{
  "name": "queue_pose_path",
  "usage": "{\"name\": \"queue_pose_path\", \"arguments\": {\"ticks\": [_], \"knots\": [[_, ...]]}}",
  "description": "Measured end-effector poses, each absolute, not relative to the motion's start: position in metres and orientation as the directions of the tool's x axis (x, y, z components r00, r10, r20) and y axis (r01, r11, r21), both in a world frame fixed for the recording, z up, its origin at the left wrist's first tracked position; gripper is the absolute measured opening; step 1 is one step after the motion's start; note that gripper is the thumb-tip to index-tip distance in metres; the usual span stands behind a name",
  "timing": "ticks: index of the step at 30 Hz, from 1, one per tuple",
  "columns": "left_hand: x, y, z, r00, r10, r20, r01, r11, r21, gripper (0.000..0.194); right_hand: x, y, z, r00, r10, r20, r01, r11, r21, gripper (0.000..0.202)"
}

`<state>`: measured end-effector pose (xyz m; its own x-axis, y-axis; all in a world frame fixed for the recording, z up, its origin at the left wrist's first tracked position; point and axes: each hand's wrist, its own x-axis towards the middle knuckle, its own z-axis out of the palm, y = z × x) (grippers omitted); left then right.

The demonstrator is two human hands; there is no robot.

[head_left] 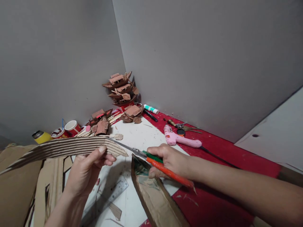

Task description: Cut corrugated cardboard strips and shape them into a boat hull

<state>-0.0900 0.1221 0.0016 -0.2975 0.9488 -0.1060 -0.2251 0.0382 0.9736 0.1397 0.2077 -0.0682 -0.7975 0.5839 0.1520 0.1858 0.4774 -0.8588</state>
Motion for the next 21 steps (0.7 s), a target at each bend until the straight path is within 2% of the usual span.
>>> {"name": "queue_pose_path", "arguments": {"ticks": [3,9,12,17,19,21], "knots": [[-0.088,0.121,0.002,-0.267,0.956,-0.118,-0.252,0.049,0.967,0.019,0.139,0.208,-0.068,-0.808,0.568,0.157,0.179,0.490,-0.853,0.046],[-0.084,0.122,-0.003,-0.205,0.969,-0.135,-0.296,0.070,0.952,0.027,0.139,0.205,-0.062,-0.778,0.593,0.206,0.293,0.632,-0.717,0.047],[-0.084,0.123,-0.007,-0.195,0.970,-0.147,-0.314,0.080,0.946,0.025,0.139,0.205,-0.065,-0.781,0.597,0.184,0.267,0.585,-0.766,0.047],[-0.081,0.122,-0.008,-0.168,0.973,-0.160,-0.304,0.104,0.947,0.020,0.136,0.204,-0.066,-0.780,0.618,0.097,0.205,0.399,-0.894,0.047],[-0.078,0.121,-0.008,-0.158,0.974,-0.160,-0.287,0.109,0.952,0.018,0.134,0.205,-0.063,-0.721,0.688,0.084,0.288,0.407,-0.867,0.048],[-0.075,0.122,-0.008,-0.172,0.975,-0.139,-0.265,0.090,0.960,0.019,0.132,0.209,-0.058,-0.615,0.783,0.091,0.457,0.448,-0.769,0.048]]}}
